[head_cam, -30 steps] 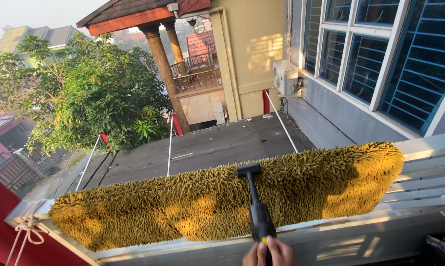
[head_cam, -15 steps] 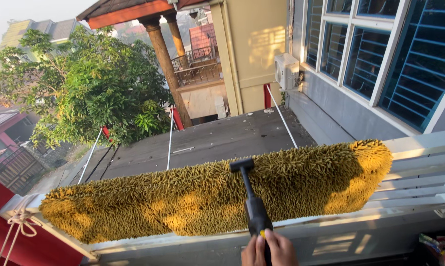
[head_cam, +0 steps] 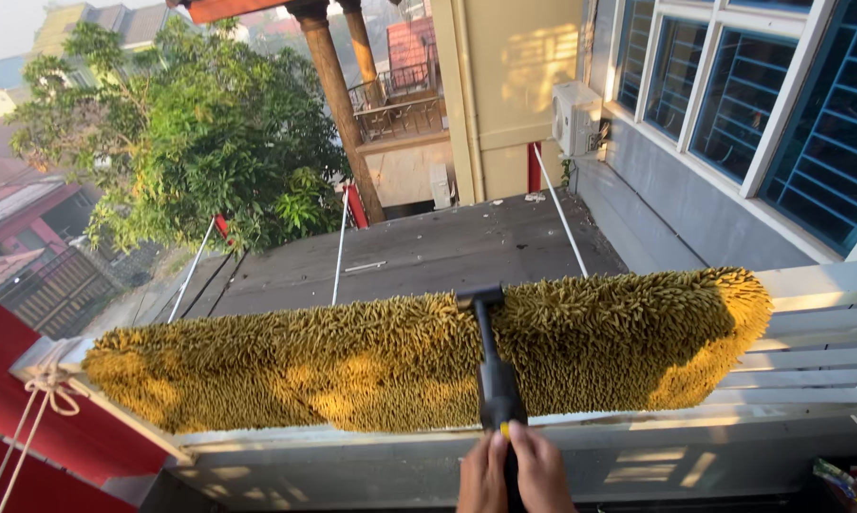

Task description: The person uses a handheld vacuum cleaner to clean a yellow rug draped over a balcony railing. The person moves the vacuum head back and forth along the rug's surface, occasionally using the left hand to adjust the rug's position.

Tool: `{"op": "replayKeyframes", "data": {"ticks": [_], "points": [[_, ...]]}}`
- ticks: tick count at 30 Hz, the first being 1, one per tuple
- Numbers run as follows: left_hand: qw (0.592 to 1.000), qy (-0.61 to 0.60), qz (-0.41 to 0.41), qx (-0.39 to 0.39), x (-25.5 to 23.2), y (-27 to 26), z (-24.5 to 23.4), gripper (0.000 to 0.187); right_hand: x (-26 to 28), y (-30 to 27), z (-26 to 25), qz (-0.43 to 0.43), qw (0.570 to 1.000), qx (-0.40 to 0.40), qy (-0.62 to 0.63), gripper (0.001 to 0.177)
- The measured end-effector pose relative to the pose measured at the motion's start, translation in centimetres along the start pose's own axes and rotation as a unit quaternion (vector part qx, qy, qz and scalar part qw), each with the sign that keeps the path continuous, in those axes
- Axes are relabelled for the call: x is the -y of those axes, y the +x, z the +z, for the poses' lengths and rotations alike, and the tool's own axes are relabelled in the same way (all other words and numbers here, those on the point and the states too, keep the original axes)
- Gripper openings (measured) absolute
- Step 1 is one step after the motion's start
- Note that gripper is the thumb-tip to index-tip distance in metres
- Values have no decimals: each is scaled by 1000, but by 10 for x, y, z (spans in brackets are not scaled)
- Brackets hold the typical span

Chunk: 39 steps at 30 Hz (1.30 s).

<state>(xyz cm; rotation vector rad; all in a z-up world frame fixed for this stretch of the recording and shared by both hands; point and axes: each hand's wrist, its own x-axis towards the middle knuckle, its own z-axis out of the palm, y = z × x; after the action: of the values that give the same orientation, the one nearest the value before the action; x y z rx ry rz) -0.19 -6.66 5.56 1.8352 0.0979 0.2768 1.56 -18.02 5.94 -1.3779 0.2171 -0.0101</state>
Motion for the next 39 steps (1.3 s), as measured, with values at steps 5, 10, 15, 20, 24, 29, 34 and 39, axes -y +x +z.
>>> {"op": "replayKeyframes", "data": {"ticks": [5, 10, 15, 20, 24, 29, 34, 39], "points": [[998, -12, -33, 43, -53, 11, -10, 45, 25, 20, 5, 30, 999, 14, 41, 43], [999, -21, 40, -17, 21, -5, 32, 45, -48, -21, 4, -440, 850, -249, -146, 38], [1000, -17, 12, 19, -14, -9, 34, 45, -54, 18, -59, -36, 999, 1, -2, 44], [996, -21, -43, 75, -71, 5, 18, 49, -13, 42, -48, 9, 996, 38, 78, 44], [998, -37, 44, 3, -23, -9, 45, 44, -64, 28, -78, -6, 997, 50, 52, 41], [998, -37, 41, 1, -29, -7, 48, 43, -38, 25, -72, 56, 997, 26, 39, 43], [998, -46, 5, 38, -84, 9, 26, 44, 34, 38, -35, 78, 990, 56, 103, 46], [997, -49, 53, -33, -43, -3, 41, 43, -42, 34, -49, -47, 998, 29, 42, 44]]}}
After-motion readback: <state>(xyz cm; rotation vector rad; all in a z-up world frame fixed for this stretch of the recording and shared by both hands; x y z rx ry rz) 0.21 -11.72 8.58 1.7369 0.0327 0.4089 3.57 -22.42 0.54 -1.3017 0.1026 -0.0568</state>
